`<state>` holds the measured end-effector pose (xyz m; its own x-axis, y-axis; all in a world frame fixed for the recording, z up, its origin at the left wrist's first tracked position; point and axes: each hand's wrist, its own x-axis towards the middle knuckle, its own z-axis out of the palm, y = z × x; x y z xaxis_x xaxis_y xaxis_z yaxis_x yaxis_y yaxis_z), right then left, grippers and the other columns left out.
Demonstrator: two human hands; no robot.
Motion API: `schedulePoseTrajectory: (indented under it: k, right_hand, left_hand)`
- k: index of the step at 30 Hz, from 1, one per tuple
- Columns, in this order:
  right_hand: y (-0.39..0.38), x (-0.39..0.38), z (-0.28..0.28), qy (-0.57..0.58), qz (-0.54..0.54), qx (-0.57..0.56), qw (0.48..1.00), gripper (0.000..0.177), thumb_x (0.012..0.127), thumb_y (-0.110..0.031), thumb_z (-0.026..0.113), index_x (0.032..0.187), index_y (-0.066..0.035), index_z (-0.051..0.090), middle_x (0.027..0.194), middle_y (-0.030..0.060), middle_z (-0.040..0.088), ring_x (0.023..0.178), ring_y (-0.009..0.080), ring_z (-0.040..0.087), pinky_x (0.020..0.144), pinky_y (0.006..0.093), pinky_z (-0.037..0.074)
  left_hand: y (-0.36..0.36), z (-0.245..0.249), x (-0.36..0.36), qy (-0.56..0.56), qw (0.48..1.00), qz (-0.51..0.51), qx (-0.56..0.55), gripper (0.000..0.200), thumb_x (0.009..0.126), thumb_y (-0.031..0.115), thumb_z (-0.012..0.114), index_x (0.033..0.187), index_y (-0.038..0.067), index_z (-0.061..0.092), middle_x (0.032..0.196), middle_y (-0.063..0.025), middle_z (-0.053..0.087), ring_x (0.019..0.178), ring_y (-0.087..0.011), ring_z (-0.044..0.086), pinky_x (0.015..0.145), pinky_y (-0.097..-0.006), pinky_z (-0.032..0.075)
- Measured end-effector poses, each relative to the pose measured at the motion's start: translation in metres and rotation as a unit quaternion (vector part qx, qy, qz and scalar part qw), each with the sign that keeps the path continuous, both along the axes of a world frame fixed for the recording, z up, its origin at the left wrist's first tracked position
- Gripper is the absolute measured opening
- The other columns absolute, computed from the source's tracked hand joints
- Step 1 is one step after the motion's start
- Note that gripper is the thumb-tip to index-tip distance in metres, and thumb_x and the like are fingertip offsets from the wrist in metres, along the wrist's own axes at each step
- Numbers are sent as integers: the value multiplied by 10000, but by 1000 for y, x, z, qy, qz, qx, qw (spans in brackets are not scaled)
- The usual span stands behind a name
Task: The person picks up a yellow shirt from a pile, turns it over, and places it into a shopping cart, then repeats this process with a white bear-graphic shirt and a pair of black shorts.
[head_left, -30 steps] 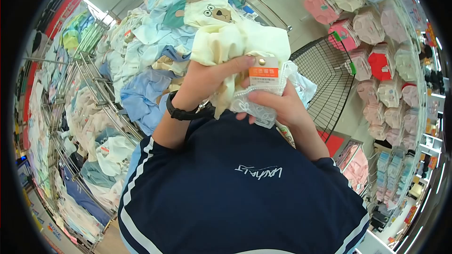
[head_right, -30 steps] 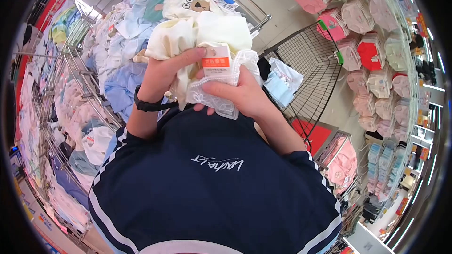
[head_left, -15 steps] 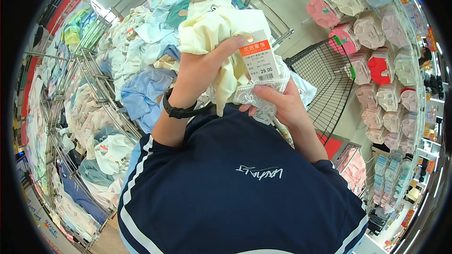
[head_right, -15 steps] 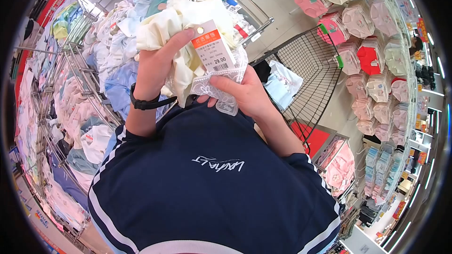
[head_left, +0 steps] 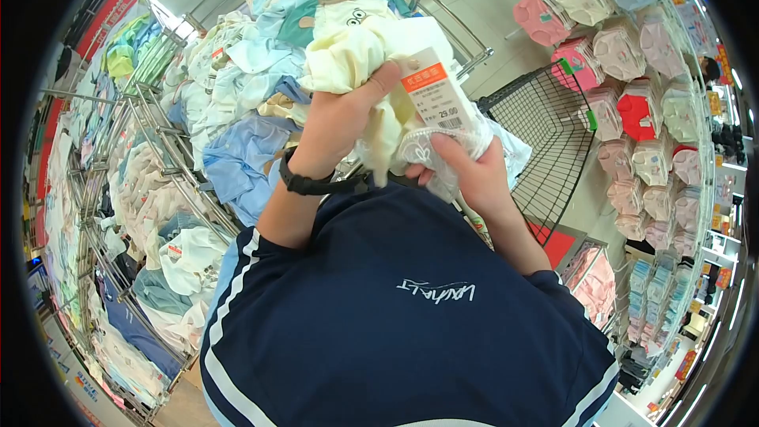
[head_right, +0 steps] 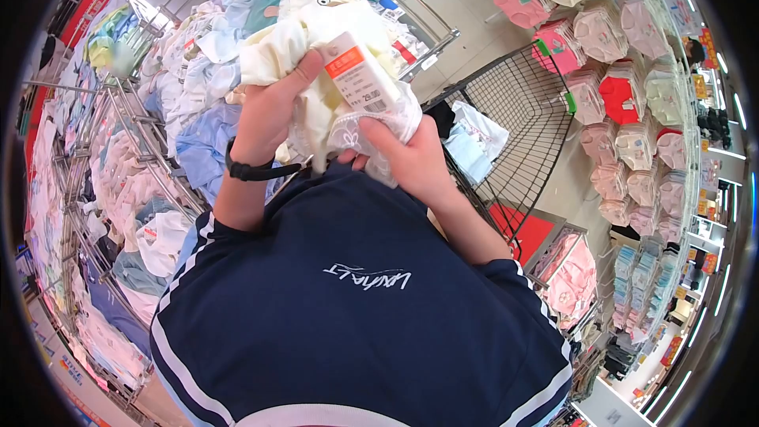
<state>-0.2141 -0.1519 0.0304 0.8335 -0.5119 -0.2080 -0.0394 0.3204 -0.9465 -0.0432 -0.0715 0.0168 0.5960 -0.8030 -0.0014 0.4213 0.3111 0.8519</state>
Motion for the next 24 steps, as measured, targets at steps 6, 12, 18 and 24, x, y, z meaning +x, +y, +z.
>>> schedulePoseTrajectory:
  k: [6,12,18,24]
  right_hand:
    - [14,-10,-15,-1,48,-484,874,303,784,1,621,1087,-10,633,992,110,664,900,251,642,774,346,497]
    - [-8,-27,-27,51,59,-335,939,336,745,-56,673,1078,-26,635,989,111,677,923,208,635,829,315,475]
    - [-115,-29,-38,42,203,-132,969,636,866,-342,616,1370,-6,423,1327,163,518,1197,249,511,966,385,433]
    - [-88,25,-6,-156,148,123,969,903,866,-695,403,1429,3,298,1409,146,423,1271,268,436,1051,417,337]
  left_hand:
    - [-1,-80,10,359,884,-214,-210,314,894,67,600,1202,27,552,1139,-73,610,1030,-185,597,894,-341,493]
    - [8,-75,38,275,932,-159,-174,326,855,80,654,1169,41,577,1094,-57,617,995,-169,588,880,-326,484]
    - [12,-13,84,-105,976,-179,-70,341,816,94,708,1137,54,601,1049,-41,623,960,-153,580,867,-310,475]
    - [-17,54,60,-486,835,-255,-28,300,817,117,722,1097,67,627,1018,-14,633,952,-129,573,849,-291,469]
